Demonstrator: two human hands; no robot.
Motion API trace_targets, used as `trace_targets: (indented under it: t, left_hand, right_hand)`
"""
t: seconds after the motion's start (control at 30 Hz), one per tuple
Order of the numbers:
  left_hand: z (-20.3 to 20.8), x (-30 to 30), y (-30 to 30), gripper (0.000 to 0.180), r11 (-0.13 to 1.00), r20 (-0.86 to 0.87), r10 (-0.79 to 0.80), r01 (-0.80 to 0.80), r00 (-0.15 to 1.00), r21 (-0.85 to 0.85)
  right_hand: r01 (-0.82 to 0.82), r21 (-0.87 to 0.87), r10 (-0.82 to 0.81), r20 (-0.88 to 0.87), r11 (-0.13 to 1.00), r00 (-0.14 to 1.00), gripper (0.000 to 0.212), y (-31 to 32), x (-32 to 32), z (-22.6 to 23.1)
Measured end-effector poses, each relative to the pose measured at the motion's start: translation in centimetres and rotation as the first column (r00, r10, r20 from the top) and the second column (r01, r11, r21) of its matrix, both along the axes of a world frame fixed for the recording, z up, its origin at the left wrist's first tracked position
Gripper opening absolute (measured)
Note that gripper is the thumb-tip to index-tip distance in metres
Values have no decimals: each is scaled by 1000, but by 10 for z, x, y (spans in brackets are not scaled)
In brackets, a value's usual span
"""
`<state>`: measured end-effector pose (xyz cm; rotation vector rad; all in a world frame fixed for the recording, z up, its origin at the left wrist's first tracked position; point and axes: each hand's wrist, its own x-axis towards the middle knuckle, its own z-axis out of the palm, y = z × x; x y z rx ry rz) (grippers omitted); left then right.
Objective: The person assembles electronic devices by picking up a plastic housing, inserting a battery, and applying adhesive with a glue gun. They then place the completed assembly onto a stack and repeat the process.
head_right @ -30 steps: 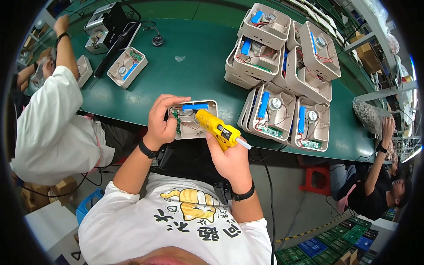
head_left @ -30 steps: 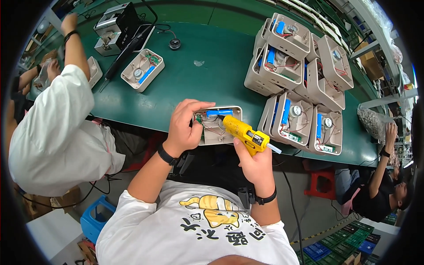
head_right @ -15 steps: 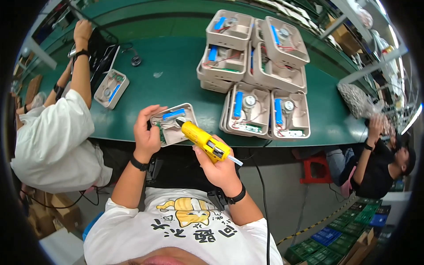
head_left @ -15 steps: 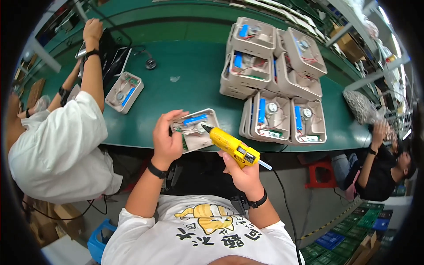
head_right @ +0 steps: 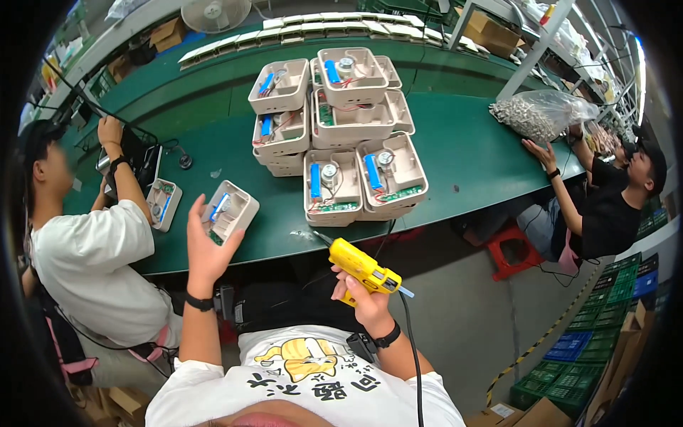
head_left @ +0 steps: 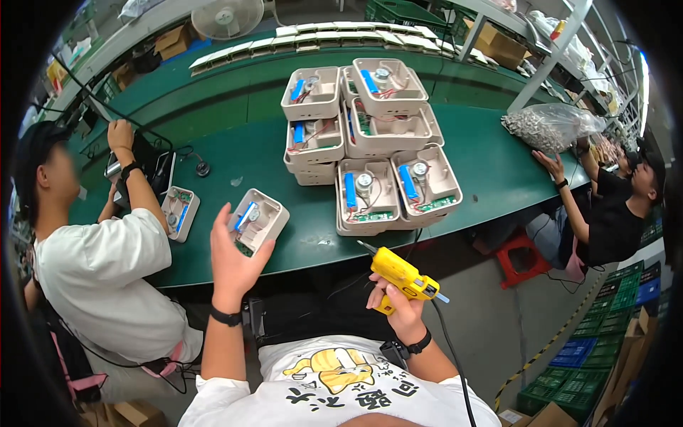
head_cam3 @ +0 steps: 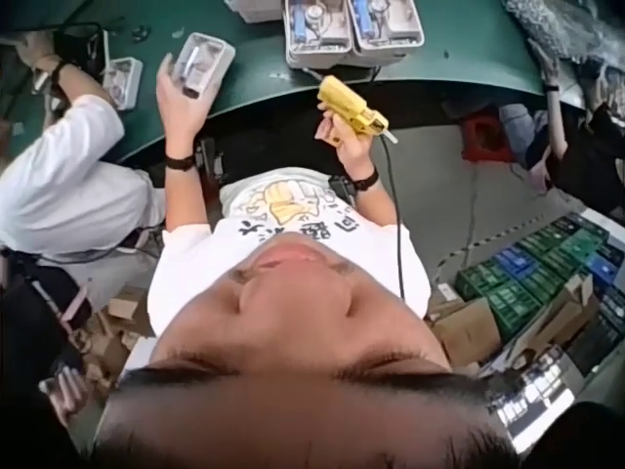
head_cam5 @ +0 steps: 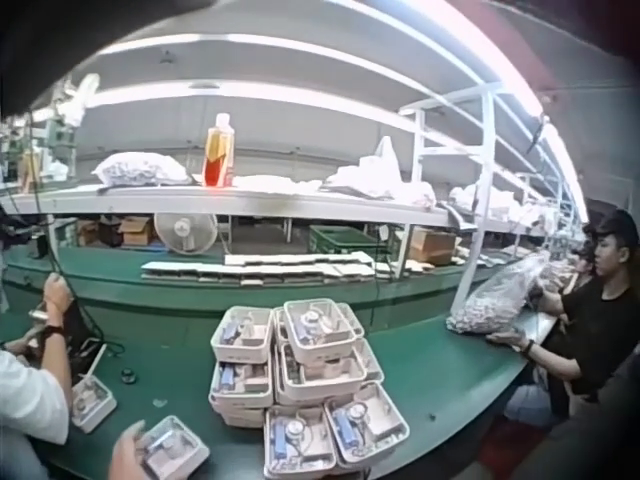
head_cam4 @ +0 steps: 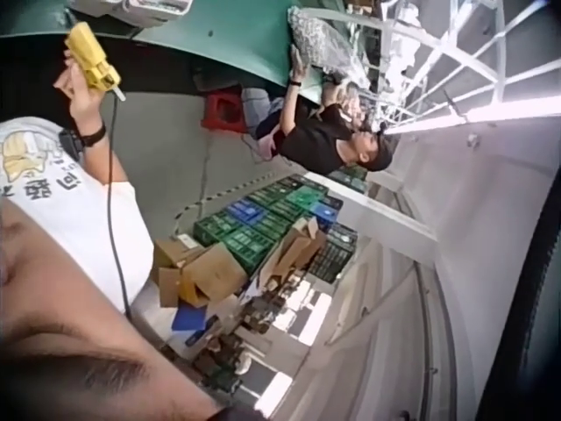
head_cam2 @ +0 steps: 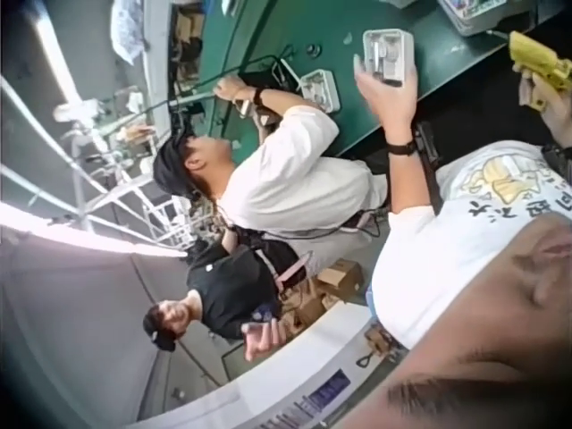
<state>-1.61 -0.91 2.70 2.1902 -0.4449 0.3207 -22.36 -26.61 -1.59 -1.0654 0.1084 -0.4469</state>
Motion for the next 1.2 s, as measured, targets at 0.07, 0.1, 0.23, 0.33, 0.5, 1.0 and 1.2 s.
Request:
trace_targets:
  t: [0.07, 0.1, 0.23, 0.33, 0.5, 1.0, 1.2]
  left_hand:
    - [21, -1, -5, 104, 987, -19, -64, 60, 998, -152]
    - [38, -4, -14, 104, 975, 38, -154, 158, 987, -156]
    - [91, -7, -69, 104, 902, 186, -426, 433, 885, 5]
    - [98, -15, -101, 102, 874, 210, -481, 449, 851, 184]
    - [72, -34, -143, 96, 974, 328, -219, 187, 919, 126]
    - [43, -39, -140, 85, 950, 248, -274, 302, 929, -82]
    - [35, -32, -132, 83, 893, 270, -342, 401, 900, -205]
  right_hand:
    - [16, 28, -17, 37, 999, 999, 23, -7, -8, -5]
    - [26, 60, -29, 61, 998, 998, 25, -10, -14, -9]
    - [36, 128, -58, 173, 991, 983, 30, -14, -30, -4]
    - [33, 146, -65, 223, 989, 973, 31, -16, -39, 0]
    - [50, 156, -83, 209, 986, 975, 31, -21, -49, -2]
    - [11, 100, -28, 167, 995, 986, 28, -25, -32, 2]
    - [-35, 142, 6, 195, 989, 981, 28, -25, -30, 0]
